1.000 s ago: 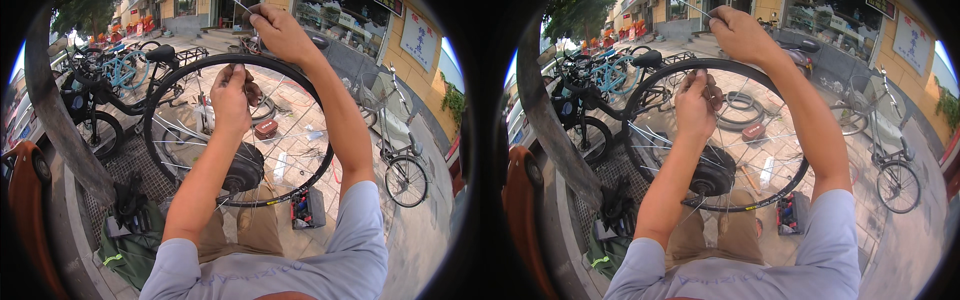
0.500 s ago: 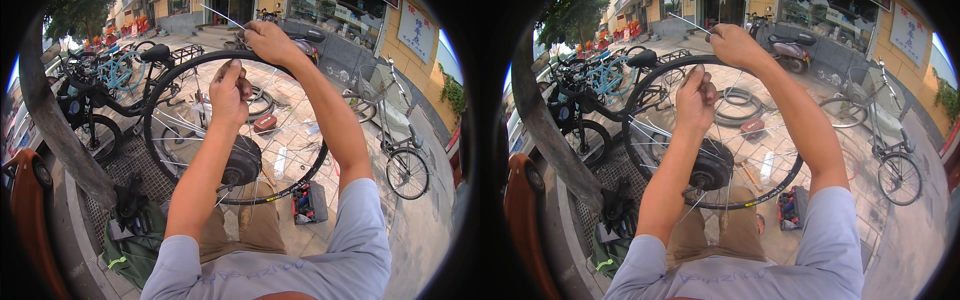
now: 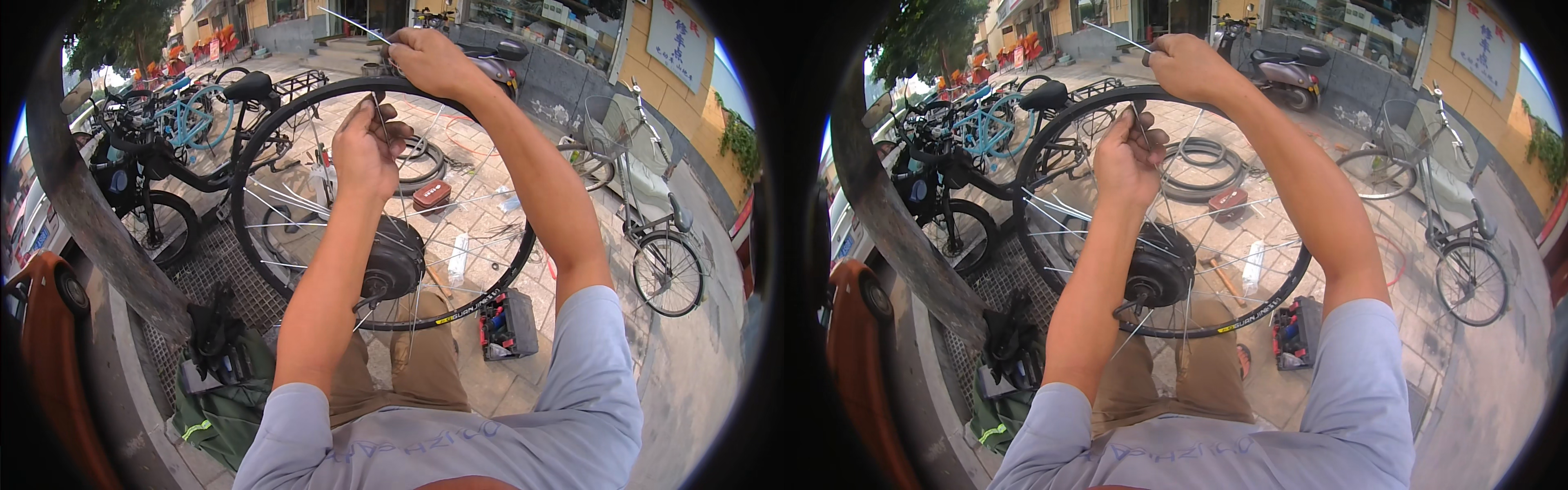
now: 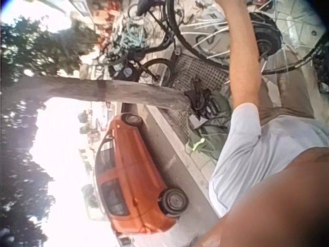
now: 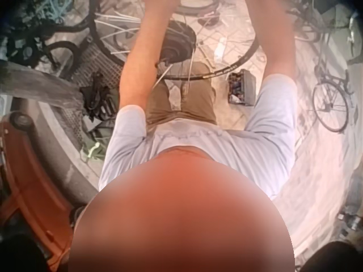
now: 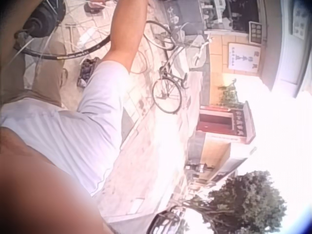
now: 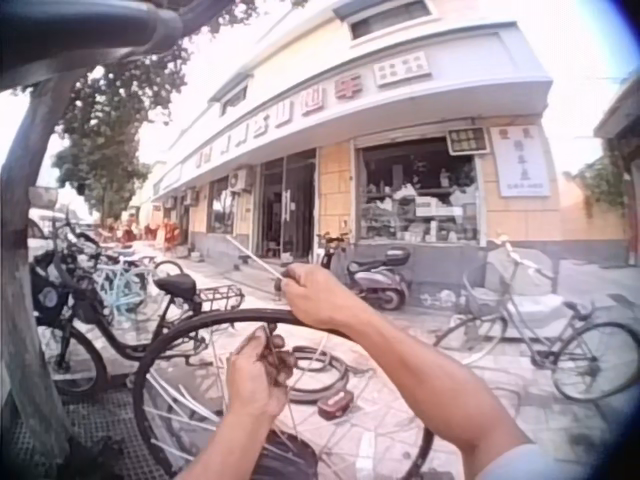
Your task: The person laces a bicycle wheel by inserting spokes through the hub and rim, threading them through existing spokes, and securing them with nipples. The person rotates the wheel to access different sections and continues the lacing process.
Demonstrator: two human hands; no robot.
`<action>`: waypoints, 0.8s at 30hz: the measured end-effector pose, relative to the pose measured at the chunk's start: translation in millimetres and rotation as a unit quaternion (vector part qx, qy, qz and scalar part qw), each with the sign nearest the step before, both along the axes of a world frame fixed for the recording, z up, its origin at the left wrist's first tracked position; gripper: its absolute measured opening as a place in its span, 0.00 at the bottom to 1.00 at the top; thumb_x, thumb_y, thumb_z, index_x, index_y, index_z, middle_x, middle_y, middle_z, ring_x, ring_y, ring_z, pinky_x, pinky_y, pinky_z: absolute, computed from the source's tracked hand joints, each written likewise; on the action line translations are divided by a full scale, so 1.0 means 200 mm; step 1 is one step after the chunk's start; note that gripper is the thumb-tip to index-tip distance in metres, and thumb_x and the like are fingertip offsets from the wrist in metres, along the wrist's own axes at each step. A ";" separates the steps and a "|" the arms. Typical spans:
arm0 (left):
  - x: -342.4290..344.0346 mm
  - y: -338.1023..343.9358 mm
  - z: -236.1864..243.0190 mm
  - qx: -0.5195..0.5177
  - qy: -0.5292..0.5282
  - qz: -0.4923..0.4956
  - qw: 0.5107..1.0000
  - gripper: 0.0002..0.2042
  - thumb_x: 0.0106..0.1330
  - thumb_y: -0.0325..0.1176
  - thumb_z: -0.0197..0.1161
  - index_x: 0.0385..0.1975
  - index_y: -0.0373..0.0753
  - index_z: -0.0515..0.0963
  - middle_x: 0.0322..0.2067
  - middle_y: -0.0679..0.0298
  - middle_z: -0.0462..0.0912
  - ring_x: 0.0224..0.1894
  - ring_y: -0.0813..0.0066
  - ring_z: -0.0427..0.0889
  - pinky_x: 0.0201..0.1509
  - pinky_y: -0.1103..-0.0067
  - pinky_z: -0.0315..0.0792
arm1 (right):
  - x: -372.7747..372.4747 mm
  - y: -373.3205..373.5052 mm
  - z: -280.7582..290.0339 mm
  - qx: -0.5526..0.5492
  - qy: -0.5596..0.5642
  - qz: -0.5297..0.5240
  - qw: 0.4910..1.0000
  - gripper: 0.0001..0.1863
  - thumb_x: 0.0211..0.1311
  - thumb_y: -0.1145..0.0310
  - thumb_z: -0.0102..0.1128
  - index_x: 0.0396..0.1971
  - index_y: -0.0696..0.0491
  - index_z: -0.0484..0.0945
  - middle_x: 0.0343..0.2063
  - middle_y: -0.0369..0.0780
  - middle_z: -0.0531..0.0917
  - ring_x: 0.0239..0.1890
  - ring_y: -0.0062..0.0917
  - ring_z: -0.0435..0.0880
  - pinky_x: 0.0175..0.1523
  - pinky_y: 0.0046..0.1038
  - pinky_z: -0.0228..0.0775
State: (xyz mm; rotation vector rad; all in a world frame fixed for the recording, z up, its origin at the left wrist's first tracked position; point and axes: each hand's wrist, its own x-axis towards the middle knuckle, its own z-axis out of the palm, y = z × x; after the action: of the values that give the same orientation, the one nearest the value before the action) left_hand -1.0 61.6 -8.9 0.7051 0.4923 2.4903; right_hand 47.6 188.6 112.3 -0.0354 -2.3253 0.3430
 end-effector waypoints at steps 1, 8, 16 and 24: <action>0.01 0.00 0.00 -0.001 -0.001 0.003 1.000 0.08 0.75 0.36 0.62 0.42 0.37 0.76 0.30 0.63 0.80 0.26 0.68 0.85 0.18 0.81 0.65 | 0.00 0.00 0.00 0.001 0.004 -0.001 1.000 0.19 0.68 0.63 0.52 0.44 0.63 0.82 0.29 0.47 0.85 0.34 0.33 0.83 0.45 0.35 0.74; 0.10 0.03 0.04 -0.036 0.024 0.164 0.986 0.11 0.71 0.34 0.69 0.44 0.34 0.76 0.33 0.63 0.82 0.28 0.69 0.85 0.25 0.78 0.78 | 0.01 0.01 0.02 -0.008 -0.017 0.008 1.000 0.21 0.65 0.62 0.51 0.43 0.64 0.83 0.40 0.58 0.86 0.47 0.51 0.85 0.55 0.42 0.74; 0.07 0.00 0.03 -0.161 0.157 0.280 0.933 0.13 0.74 0.35 0.63 0.43 0.29 0.78 0.25 0.60 0.80 0.17 0.76 0.80 0.16 0.80 0.68 | 0.00 0.02 -0.01 -0.014 0.013 0.015 1.000 0.20 0.67 0.61 0.52 0.45 0.64 0.82 0.30 0.46 0.85 0.35 0.31 0.83 0.45 0.33 0.74; 0.03 -0.01 0.03 -0.053 0.055 0.098 0.992 0.08 0.73 0.32 0.62 0.39 0.32 0.78 0.25 0.62 0.80 0.18 0.71 0.79 0.16 0.75 0.66 | 0.03 -0.03 0.01 -0.020 -0.015 0.006 1.000 0.21 0.66 0.61 0.52 0.45 0.64 0.82 0.29 0.46 0.84 0.34 0.31 0.82 0.45 0.34 0.74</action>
State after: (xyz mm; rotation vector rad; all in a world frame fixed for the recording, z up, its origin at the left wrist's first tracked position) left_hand 5.7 59.1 -3.1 0.7897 0.7618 2.5919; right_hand 52.9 183.4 114.3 -0.0464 -2.3490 0.3987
